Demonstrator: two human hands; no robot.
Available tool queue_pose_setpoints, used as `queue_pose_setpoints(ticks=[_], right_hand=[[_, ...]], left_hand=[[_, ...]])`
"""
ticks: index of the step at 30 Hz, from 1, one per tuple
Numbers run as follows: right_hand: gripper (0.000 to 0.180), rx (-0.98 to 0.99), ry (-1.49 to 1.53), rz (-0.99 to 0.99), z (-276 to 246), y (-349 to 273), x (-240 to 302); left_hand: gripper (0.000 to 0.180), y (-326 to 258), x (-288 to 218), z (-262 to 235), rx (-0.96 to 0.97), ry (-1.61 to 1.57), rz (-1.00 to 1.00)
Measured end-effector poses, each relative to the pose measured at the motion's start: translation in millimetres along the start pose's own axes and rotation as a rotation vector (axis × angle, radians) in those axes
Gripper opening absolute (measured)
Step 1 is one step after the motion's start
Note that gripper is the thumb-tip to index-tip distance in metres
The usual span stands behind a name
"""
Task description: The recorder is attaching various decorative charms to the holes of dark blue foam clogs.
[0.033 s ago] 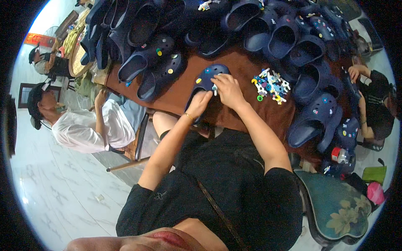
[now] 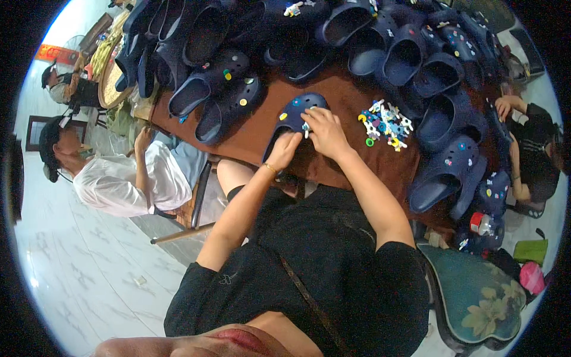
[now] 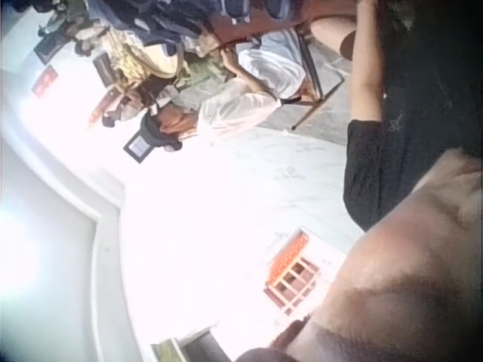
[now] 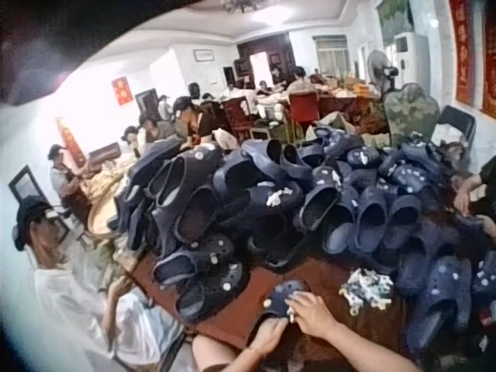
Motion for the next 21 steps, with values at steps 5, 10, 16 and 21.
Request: queue_pose_setpoints(ticks=[5,10,16,21], right_hand=[[0.038,0.000,-0.012,0.044,-11,-2,4],[0.027,-0.013,-0.058,0.048,1,0,0],[0.018,-0.117,0.151,0.429,13,-15,7],[0.013,-0.160,0.230,0.116,-5,52,-6]], left_hand=[[0.041,-3,-1,12,0.030,0.065,-0.022],[0.043,-1,-3,14,-0.040,0.042,-0.026],[0.046,3,5,12,-0.093,0.153,-0.110],[0.047,9,2,12,-0.036,0.219,-0.132]])
Point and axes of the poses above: each hand's wrist, its own y-axis towards the middle knuckle, its own z-axis out of the palm, x = y × z, the point moved 1 cm from there along y, towards the middle knuckle, and after that the axes turned 2 degrees about -y, right-handed, at the moved point
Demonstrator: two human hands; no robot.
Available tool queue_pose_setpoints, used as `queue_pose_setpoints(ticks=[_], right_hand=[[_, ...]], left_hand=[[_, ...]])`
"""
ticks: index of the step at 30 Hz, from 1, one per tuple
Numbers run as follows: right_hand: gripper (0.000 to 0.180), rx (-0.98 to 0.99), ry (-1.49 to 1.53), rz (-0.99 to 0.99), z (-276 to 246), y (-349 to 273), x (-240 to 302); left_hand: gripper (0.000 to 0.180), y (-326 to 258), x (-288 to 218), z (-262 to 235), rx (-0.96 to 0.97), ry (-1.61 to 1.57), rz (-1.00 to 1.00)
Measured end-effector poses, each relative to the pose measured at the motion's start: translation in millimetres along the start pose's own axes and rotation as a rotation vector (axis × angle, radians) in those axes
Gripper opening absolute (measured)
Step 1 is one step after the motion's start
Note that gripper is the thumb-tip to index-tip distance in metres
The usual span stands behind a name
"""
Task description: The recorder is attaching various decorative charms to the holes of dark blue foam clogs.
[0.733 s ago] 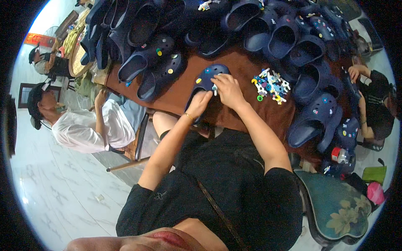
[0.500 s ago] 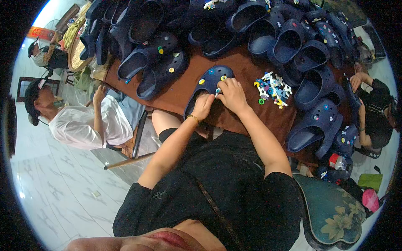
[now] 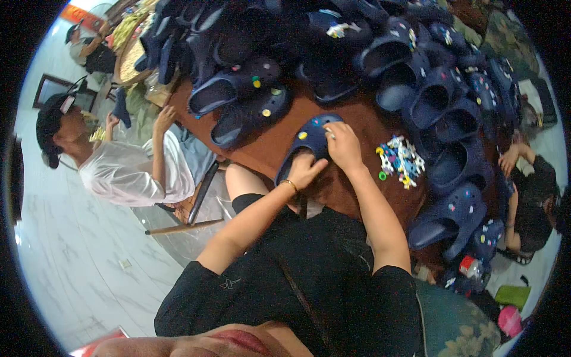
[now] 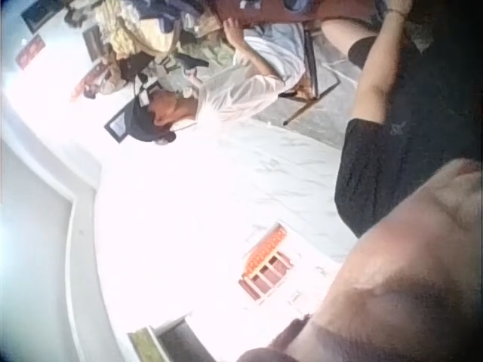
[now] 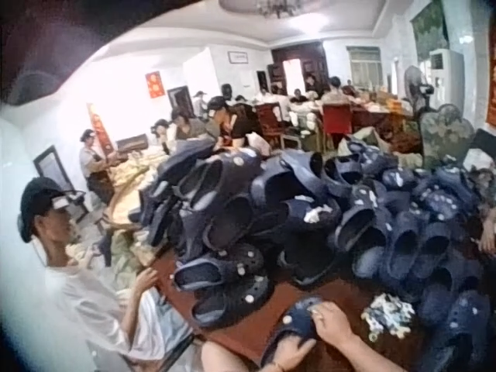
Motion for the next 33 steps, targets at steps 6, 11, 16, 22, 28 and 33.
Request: queue_pose_setpoints(ticks=[6,11,16,22,28,33], right_hand=[[0.026,0.813,-0.291,-0.166,41,47,24],[0.022,1.137,-0.565,-0.116,29,46,22],[0.023,1.044,-0.330,0.095,6,39,21],[0.019,0.934,-0.217,0.084,12,30,7],[0.013,0.524,-0.050,0.037,15,13,-5],[0.017,0.113,0.196,0.359,-5,-7,-31]], left_hand=[[0.039,-4,1,-4,-0.034,-0.080,0.099],[0.039,-8,-12,-13,0.105,-0.144,0.282],[0.039,-6,-19,-22,0.286,-0.074,0.221],[0.038,-8,-16,-18,0.329,-0.065,0.242],[0.041,-3,-11,-14,0.245,-0.081,0.287],[0.044,-5,-8,-10,0.208,-0.118,0.303]])
Point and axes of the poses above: each hand's wrist, its own y-axis towards the middle knuckle, its own z-axis out of the palm, x = y × z, the point moved 1 cm from there along y, towards the middle knuckle, and after that the axes turned 2 degrees about -y, right-handed, at the moved point
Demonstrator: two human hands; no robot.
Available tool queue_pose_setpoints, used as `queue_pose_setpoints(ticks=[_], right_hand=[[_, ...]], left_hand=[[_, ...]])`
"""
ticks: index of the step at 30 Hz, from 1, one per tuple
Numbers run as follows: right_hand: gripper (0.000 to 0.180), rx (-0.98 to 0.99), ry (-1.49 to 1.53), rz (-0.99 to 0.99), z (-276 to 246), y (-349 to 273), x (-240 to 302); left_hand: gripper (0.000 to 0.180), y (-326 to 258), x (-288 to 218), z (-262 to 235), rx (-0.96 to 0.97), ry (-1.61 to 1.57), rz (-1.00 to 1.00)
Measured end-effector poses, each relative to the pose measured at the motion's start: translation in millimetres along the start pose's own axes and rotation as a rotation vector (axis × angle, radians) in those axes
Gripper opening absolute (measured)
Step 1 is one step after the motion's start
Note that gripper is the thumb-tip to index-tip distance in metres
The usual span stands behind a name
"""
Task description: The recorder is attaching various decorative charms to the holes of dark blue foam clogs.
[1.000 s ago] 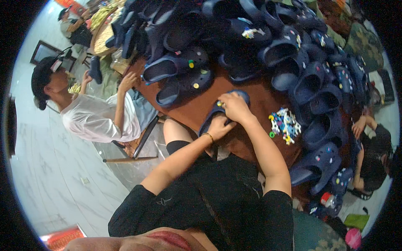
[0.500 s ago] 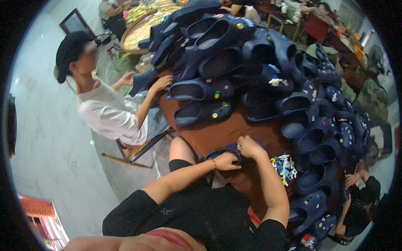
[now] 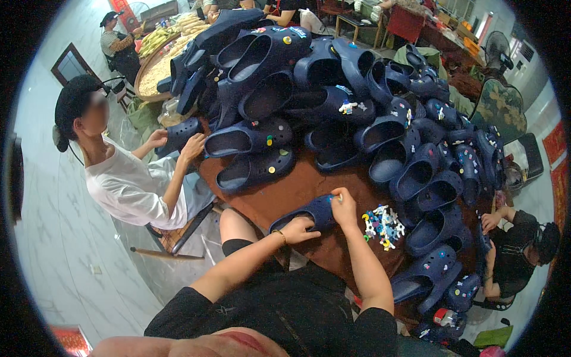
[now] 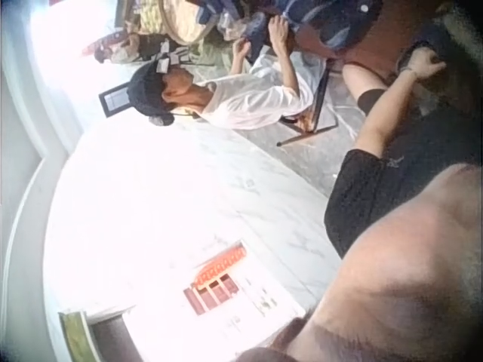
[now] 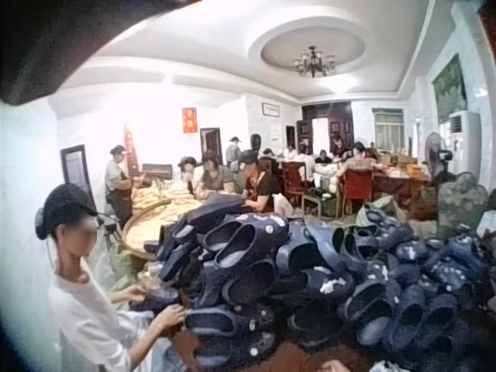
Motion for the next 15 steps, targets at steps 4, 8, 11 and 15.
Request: queue_pose_setpoints(ticks=[4,8,11,15], right_hand=[[0.023,-0.004,-0.388,-0.174,-9,-15,1],[0.029,0.117,-0.538,-0.221,-11,-21,13],[0.029,0.048,-0.587,-0.234,-7,-34,8],[0.028,-0.104,-0.580,-0.338,1,-53,8]], left_hand=[[0.044,-3,4,3,-0.012,0.028,0.009],[0.043,-1,1,-3,0.050,0.058,-0.019],[0.042,-2,-3,-1,0.051,0.039,-0.054],[0.045,-4,-2,1,-0.017,-0.006,-0.007]])
Point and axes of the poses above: each hand's wrist, its own y-axis towards the middle knuckle, its own z-axis out of the palm, x = y × z, the point moved 1 cm from there along y, towards the middle knuckle, and after that the axes turned 2 degrees about -y, right-handed, at the moved point
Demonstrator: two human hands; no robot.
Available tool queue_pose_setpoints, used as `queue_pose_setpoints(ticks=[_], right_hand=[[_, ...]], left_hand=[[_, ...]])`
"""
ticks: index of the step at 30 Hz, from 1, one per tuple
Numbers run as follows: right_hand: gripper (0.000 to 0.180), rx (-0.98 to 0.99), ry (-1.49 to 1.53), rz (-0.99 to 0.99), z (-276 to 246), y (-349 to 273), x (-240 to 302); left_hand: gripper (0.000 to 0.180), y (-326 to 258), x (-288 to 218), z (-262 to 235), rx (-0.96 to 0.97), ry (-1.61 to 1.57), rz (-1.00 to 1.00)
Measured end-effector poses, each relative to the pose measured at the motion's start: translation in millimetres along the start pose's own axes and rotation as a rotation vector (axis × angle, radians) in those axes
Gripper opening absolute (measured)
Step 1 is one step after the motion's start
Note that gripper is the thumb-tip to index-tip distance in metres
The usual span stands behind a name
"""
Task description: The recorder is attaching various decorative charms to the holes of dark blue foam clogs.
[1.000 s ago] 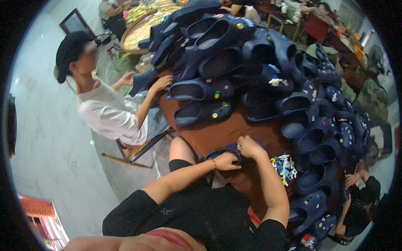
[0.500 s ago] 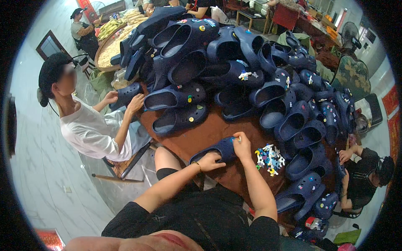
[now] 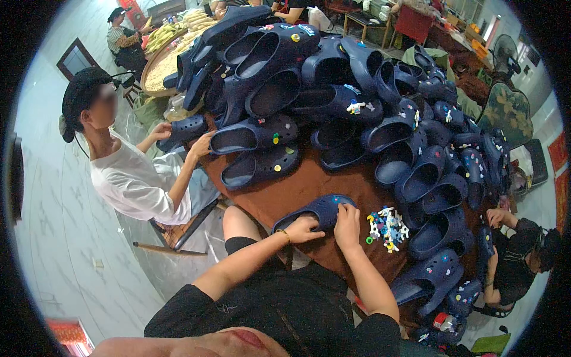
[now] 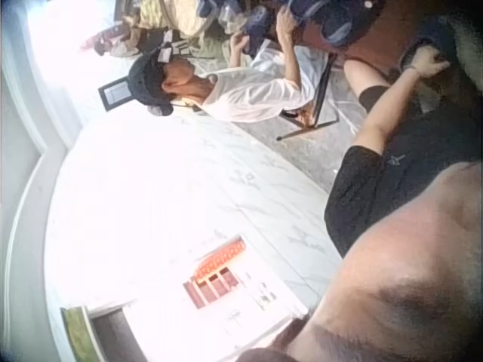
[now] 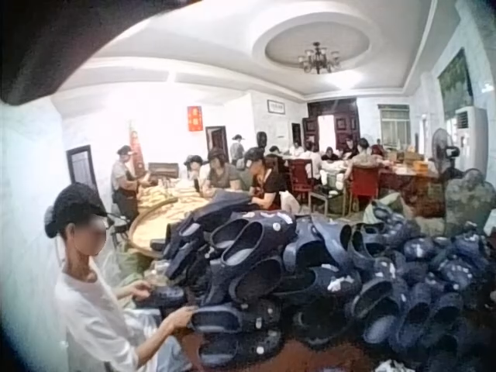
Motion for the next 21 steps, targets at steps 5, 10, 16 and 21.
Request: queue_pose_setpoints(ticks=[5,10,16,21], right_hand=[[0.026,-0.108,0.063,-0.037,5,-10,-9],[0.027,-0.146,0.071,-0.038,7,-13,-11],[0.027,-0.044,0.242,-0.034,-5,-6,-20],[0.024,-0.069,0.204,-0.103,2,-8,-28]], left_hand=[[0.045,-3,0,2,-0.025,0.007,0.027],[0.042,0,-1,-1,0.058,0.053,-0.044],[0.044,2,2,-2,0.002,0.062,0.015],[0.047,0,1,2,-0.020,0.004,0.008]])
Point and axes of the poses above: each hand's wrist, its own y-axis towards the middle knuckle, its own z-axis out of the palm, x = y × z, the point moved 1 cm from there along y, towards the middle knuckle, and after that the axes turned 2 degrees about -y, right-handed, at the moved point
